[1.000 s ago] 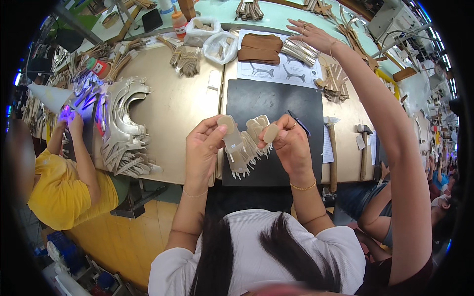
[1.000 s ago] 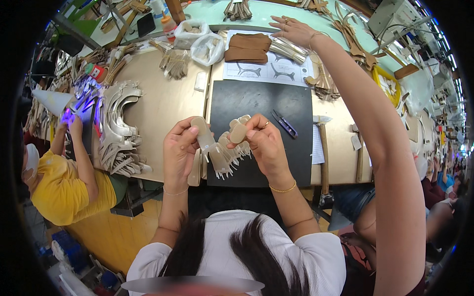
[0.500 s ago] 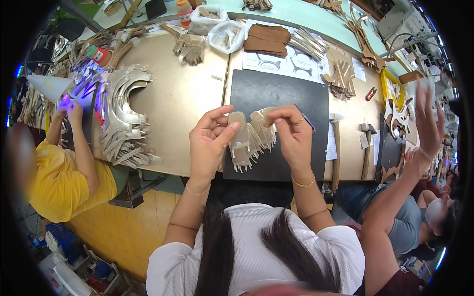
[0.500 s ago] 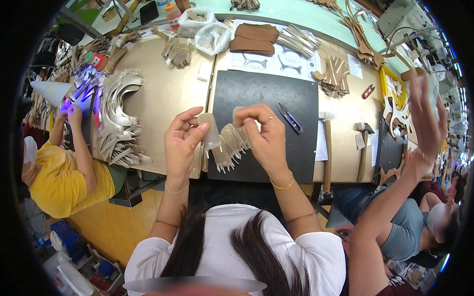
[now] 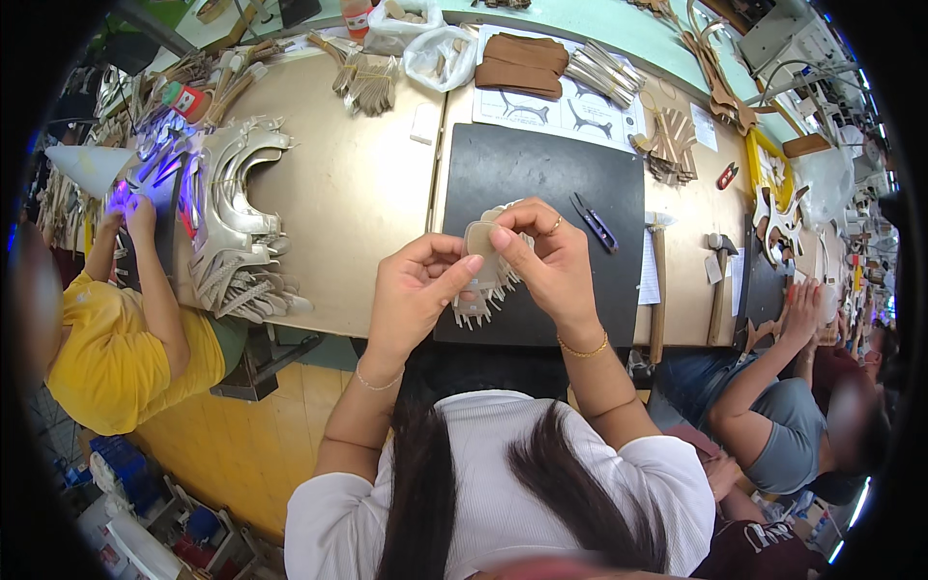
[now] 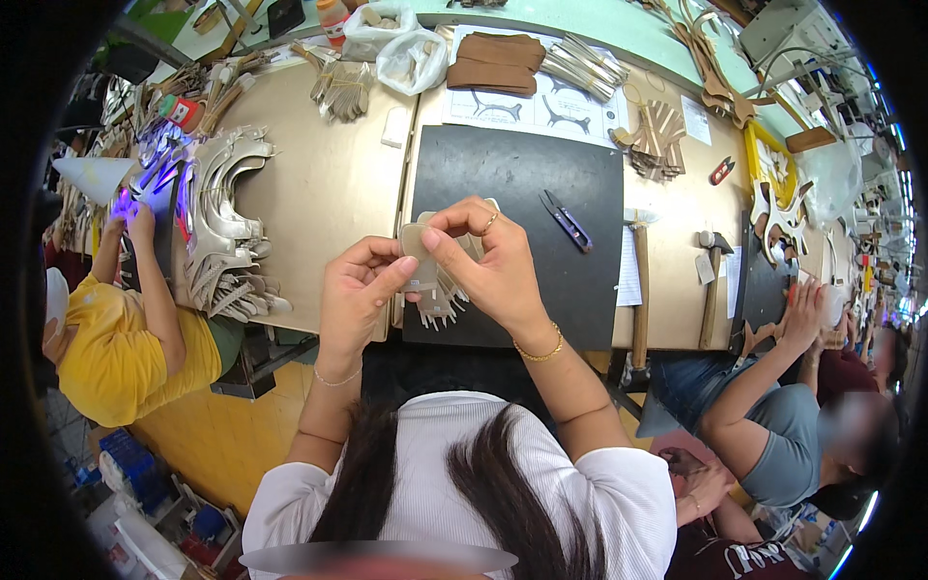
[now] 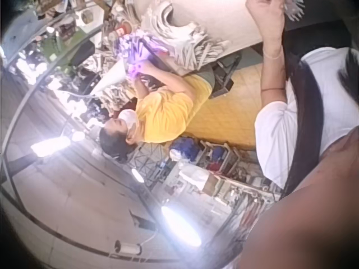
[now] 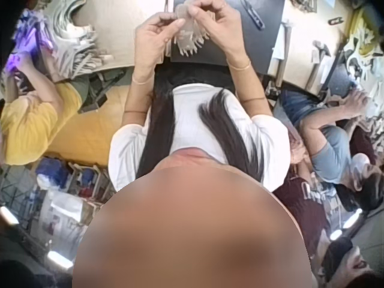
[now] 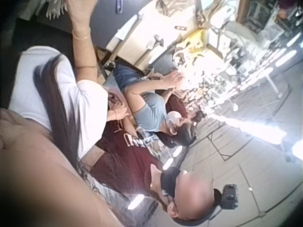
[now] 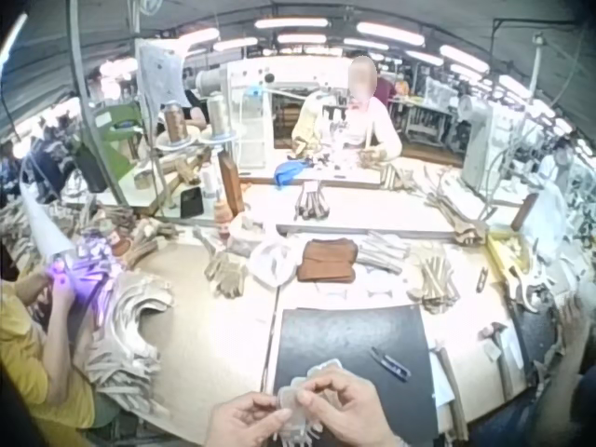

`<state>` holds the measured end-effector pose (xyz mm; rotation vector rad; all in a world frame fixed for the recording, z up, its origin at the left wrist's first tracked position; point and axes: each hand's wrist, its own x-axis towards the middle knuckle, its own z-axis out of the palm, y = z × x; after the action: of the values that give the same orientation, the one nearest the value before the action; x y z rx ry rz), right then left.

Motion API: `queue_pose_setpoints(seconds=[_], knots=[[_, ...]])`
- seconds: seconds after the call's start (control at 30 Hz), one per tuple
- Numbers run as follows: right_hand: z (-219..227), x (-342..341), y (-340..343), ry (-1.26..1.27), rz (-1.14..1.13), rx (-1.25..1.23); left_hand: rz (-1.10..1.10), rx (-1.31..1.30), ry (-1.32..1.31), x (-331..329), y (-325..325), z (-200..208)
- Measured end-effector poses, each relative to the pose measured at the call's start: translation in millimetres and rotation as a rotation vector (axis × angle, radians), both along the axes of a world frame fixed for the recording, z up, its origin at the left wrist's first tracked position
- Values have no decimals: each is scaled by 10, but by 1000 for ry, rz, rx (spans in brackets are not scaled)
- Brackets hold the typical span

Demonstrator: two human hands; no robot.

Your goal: The person repeatedly picks up small beige plastic components and a flat white piece, aligns them, and presses them together by hand. They place the assembled units on a black mat and continue the same process with additional parts. The person also gathers and stacks the completed units at the end.

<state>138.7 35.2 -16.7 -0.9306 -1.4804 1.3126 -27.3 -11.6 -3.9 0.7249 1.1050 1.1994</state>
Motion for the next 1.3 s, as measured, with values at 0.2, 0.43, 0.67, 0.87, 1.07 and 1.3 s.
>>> queue_pose_setpoints(seconds=[0.2, 0.43, 0.67, 0.87, 1.07, 1.3], knots=[[0, -4, -11, 21, -11, -47, -6, 6, 70, 11, -17, -19], [-8, -36, -17, 75, -57, -79, -5, 15, 79, 20, -28, 2], [-9, -19, -22, 64, -57, -89, -21, 12, 107, 20, -27, 4], [-7, -33, -24, 54, -51, -97, 3, 15, 104, 30, -40, -9], [-33, -69, -21, -72, 2, -5, 35, -26, 122, -98, -119, -125], [-51, -73, -14, -145, 72, -118, 113, -96, -142, -150, -290, -277]])
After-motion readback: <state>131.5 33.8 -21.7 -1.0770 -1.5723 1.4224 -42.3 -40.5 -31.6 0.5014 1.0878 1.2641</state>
